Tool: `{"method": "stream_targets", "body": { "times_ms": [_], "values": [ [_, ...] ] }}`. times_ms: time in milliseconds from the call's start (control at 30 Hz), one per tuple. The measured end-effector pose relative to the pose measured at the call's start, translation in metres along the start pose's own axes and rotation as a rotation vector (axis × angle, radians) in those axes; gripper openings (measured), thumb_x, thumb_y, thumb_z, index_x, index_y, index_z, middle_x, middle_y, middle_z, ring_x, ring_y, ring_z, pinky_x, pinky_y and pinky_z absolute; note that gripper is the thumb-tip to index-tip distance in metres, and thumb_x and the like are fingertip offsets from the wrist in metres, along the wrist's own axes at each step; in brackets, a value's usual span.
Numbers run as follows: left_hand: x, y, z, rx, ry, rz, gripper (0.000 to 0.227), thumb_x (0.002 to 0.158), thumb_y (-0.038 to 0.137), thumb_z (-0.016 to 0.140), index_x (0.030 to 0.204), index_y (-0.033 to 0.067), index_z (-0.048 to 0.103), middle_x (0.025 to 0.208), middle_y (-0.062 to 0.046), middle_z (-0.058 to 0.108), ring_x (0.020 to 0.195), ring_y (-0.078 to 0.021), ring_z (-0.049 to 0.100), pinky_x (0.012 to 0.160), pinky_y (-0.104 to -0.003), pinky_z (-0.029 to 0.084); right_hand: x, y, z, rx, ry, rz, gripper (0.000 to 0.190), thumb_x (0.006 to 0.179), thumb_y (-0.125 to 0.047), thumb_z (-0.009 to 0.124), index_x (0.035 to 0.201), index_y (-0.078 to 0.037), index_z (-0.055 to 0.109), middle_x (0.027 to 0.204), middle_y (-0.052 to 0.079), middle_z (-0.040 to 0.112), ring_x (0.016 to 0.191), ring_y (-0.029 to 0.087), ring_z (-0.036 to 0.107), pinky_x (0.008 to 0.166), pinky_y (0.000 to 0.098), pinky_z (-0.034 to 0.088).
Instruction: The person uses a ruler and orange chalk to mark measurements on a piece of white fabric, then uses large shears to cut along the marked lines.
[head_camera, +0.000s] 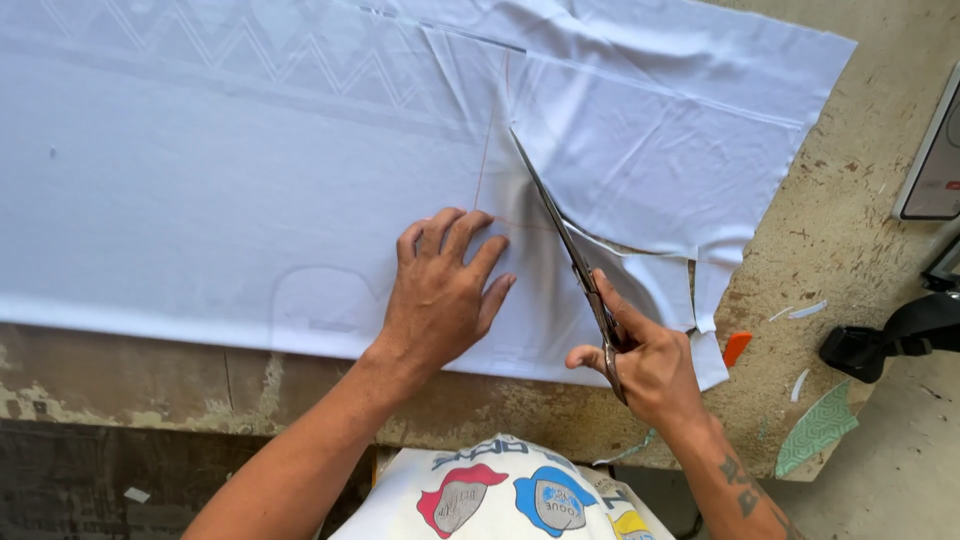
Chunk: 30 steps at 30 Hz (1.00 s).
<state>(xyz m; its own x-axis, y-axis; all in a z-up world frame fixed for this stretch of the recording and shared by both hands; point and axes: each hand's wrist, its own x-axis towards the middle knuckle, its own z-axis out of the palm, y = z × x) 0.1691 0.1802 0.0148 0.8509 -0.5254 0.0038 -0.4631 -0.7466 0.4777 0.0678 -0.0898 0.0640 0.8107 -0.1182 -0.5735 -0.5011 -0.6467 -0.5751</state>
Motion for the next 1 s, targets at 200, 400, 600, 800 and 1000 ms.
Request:
{"method": "stream_targets", "body": {
  "times_ms": [200,400,600,800,1000],
  "values": [
    [0.004,-0.003,-0.013,-0.075,-0.115,0.001,0.04,0.102,0.038,0.074,0.134,0.0139,0.072,0.143,-0.013,0.058,0.142,-0.0352,0.047,0.115,-0.058,0.033,-0.006,-0.012,0.008,0.005,0.045,0.037,0.097,0.06,-0.039,0.103,0.151,-0.026,0.071,0.045,0.008,0.066,0.04,0.02,0.055,0.051,0.0332,0.048],
    [0.012,-0.008,-0.033,-0.197,-0.183,-0.006,0.037,0.104,0.034,0.071,0.134,0.0122,0.073,0.14,-0.015,0.061,0.141,-0.0368,0.052,0.111,-0.056,0.038,-0.007,-0.045,0.033,0.081,0.119,0.109,0.095,0.062,-0.053,0.099,0.15,-0.029,0.071,0.049,0.006,0.069,0.045,0.018,0.061,0.054,0.0323,0.05],
    [0.031,-0.029,-0.038,-0.355,-0.045,-0.052,0.029,0.104,0.022,0.071,0.131,0.0144,0.075,0.131,-0.014,0.071,0.122,-0.0354,0.07,0.098,-0.049,0.054,0.013,-0.067,0.057,0.127,0.197,0.052,0.095,0.066,-0.041,0.101,0.154,-0.026,0.067,0.051,0.009,0.069,0.045,0.019,0.061,0.053,0.0366,0.049],
    [0.085,-0.082,-0.049,-0.015,0.193,0.054,0.026,0.103,0.013,0.074,0.129,0.011,0.077,0.137,-0.014,0.066,0.131,-0.0366,0.061,0.103,-0.049,0.048,0.008,-0.085,0.058,0.163,0.224,0.106,0.094,0.063,-0.033,0.104,0.15,-0.025,0.069,0.047,0.01,0.07,0.039,0.019,0.064,0.049,0.0319,0.051],
    [0.1,-0.094,-0.046,0.199,0.179,0.063,0.041,0.098,0.018,0.079,0.138,0.0116,0.072,0.147,-0.01,0.062,0.136,-0.0354,0.056,0.108,-0.053,0.048,0.01,-0.091,0.078,0.092,0.17,0.211,0.103,0.072,-0.046,0.097,0.165,-0.036,0.052,0.064,-0.006,0.026,0.063,0.013,0.023,0.056,0.035,0.034]
  ]
}}
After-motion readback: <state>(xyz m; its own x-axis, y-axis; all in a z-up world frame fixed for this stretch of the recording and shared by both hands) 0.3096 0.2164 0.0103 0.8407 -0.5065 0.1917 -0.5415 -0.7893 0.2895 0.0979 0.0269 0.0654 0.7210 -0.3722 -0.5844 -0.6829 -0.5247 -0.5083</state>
